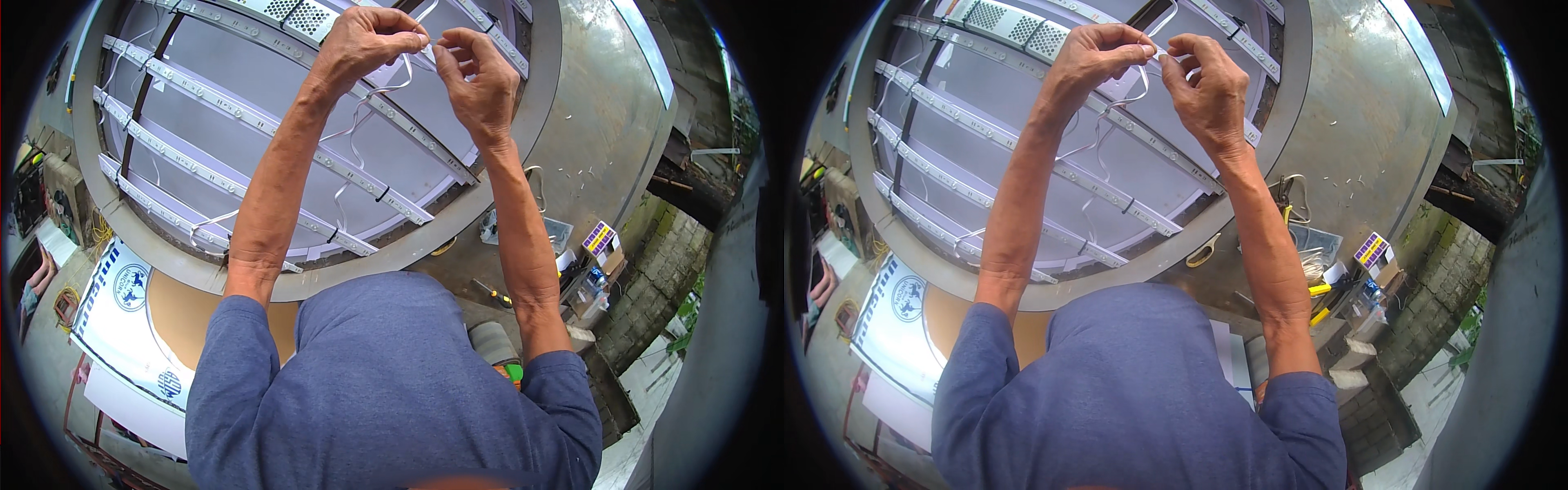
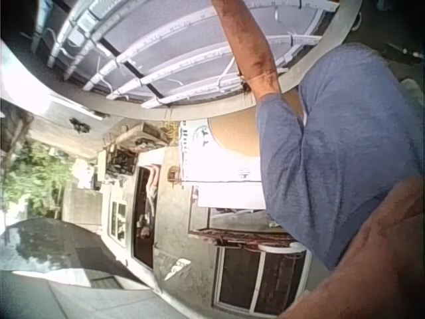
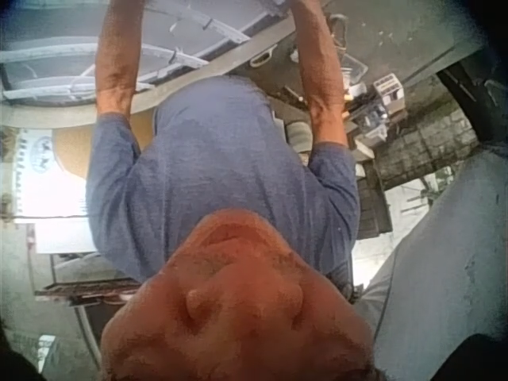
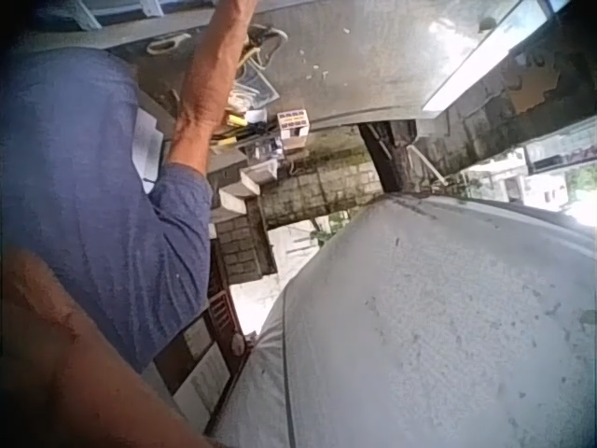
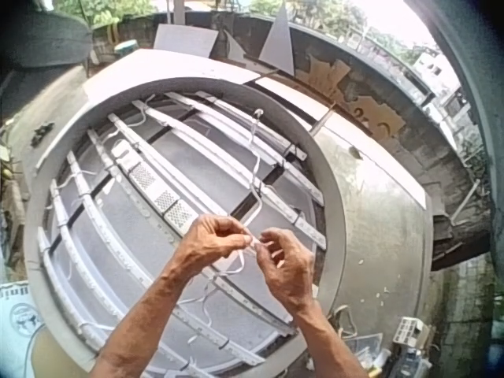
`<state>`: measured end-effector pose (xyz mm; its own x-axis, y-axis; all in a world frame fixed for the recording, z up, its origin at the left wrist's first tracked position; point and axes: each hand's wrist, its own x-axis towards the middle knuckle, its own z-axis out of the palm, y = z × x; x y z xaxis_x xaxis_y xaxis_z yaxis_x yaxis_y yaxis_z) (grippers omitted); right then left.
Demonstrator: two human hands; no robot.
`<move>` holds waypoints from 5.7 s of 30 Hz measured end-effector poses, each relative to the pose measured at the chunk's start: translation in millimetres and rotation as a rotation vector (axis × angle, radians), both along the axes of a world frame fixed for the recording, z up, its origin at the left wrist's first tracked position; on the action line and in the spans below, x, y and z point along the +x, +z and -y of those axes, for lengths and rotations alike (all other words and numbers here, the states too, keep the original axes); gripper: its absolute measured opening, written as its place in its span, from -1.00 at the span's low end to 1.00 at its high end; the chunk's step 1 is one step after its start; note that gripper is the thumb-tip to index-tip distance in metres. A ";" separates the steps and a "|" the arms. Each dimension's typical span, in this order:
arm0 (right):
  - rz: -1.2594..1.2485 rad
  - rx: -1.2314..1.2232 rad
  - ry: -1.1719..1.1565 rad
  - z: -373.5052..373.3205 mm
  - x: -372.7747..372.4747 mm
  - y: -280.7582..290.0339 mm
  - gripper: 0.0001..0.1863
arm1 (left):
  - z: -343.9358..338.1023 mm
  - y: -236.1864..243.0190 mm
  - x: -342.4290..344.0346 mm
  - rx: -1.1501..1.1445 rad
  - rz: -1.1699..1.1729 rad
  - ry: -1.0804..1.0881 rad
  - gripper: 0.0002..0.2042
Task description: The recorder is installing and wiring LED strip lights inside a circular sign frame.
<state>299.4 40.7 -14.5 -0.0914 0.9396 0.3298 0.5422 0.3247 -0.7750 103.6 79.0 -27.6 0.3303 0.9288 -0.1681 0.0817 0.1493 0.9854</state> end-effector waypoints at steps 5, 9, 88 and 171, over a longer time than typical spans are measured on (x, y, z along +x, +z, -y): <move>0.025 0.059 0.018 -1.1 -3.7 -2.8 -0.86 | -0.5 -0.9 2.6 -0.013 -0.007 0.006 -0.77; 0.023 0.064 0.010 -2.0 -4.4 -1.8 -0.91 | -1.2 -4.1 2.3 -0.003 0.010 -0.015 -0.77; -0.410 -0.410 0.167 -20.6 20.1 -13.5 -0.85 | 7.2 -12.6 7.9 0.051 0.102 0.038 -0.80; 0.114 -0.005 0.184 -27.7 23.9 1.7 -0.84 | 6.2 -8.8 11.9 -0.031 0.095 0.053 -0.79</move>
<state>323.3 68.4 -12.8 -0.2977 0.9055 0.3025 0.5587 0.4222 -0.7139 115.4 72.8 -36.3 0.2971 0.9400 -0.1677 -0.0203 0.1818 0.9831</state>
